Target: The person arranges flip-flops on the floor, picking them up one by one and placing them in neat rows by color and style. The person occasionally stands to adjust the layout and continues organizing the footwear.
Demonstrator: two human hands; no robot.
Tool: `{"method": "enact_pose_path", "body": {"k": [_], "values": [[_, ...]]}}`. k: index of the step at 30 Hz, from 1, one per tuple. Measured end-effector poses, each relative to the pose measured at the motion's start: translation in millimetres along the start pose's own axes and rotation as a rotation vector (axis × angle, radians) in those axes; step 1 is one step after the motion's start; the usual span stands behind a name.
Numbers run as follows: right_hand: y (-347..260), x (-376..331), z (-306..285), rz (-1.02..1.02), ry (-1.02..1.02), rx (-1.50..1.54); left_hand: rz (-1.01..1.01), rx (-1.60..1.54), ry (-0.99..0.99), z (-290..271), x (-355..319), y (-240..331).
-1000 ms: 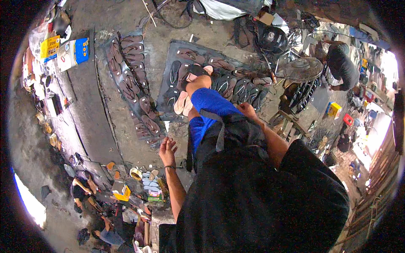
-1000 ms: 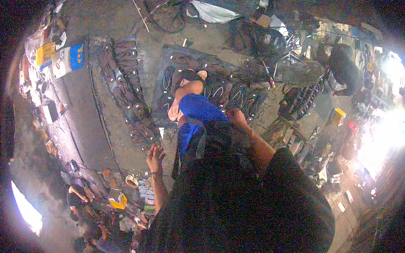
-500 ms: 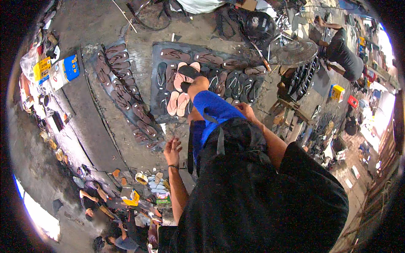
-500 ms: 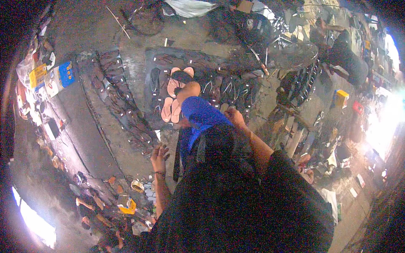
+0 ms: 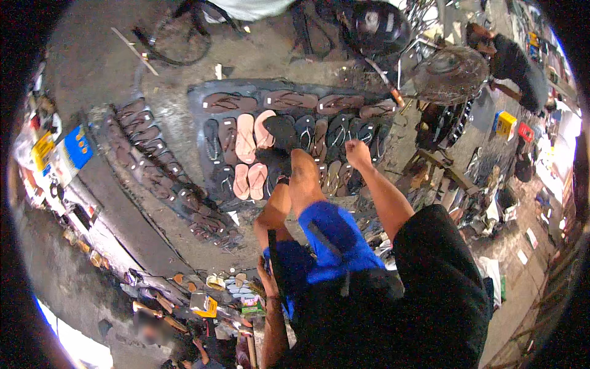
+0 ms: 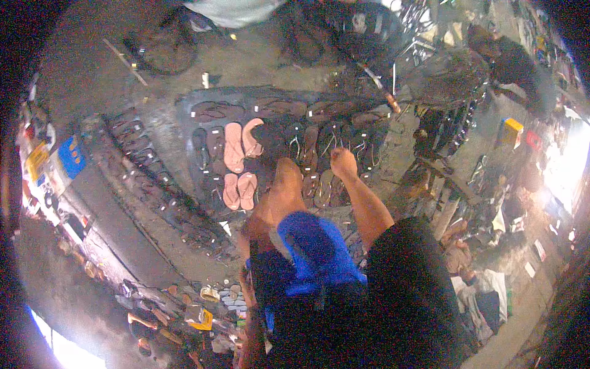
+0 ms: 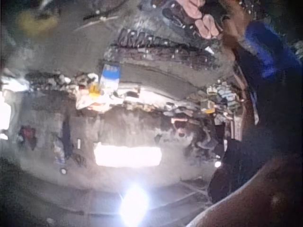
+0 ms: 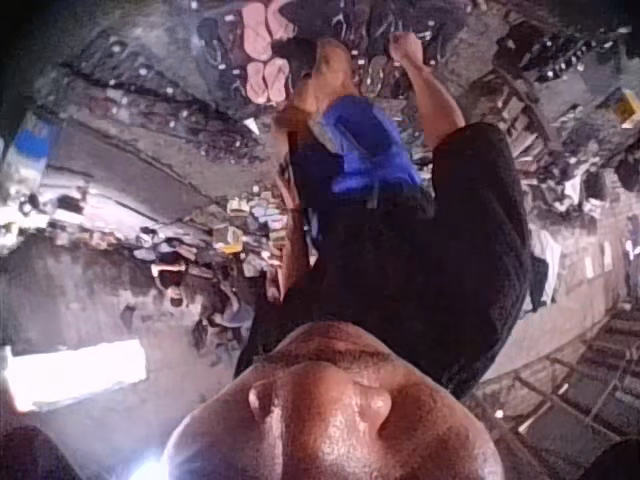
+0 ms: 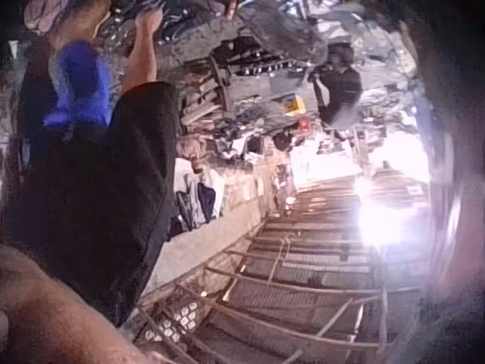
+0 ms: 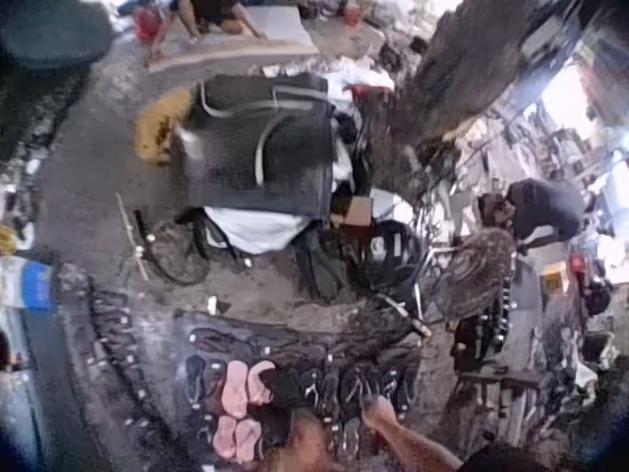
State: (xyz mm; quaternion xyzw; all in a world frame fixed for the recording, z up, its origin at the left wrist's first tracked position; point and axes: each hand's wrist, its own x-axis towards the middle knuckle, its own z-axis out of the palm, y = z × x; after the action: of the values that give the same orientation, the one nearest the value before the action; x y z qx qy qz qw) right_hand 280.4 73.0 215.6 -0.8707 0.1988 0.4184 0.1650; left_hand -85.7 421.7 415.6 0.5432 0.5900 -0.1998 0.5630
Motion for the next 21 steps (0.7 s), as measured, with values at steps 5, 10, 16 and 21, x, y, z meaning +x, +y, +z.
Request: {"method": "enact_pose_path", "body": {"k": [5,10,16,21], "values": [[49.2,173.6,121.9,-0.071,0.11,-0.022,0.0,0.596,0.092,79.1,-1.6,125.4],[31.1,206.3,187.1,0.033,0.335,-0.103,0.014,0.649,0.174,69.4,7.3,113.9],[31.9,207.4,204.7,0.168,0.426,0.318,0.009,0.731,0.188,74.6,19.7,132.8],[58.6,223.3,206.0,0.05,0.478,0.334,0.041,0.725,0.182,71.0,27.8,138.8]]}}
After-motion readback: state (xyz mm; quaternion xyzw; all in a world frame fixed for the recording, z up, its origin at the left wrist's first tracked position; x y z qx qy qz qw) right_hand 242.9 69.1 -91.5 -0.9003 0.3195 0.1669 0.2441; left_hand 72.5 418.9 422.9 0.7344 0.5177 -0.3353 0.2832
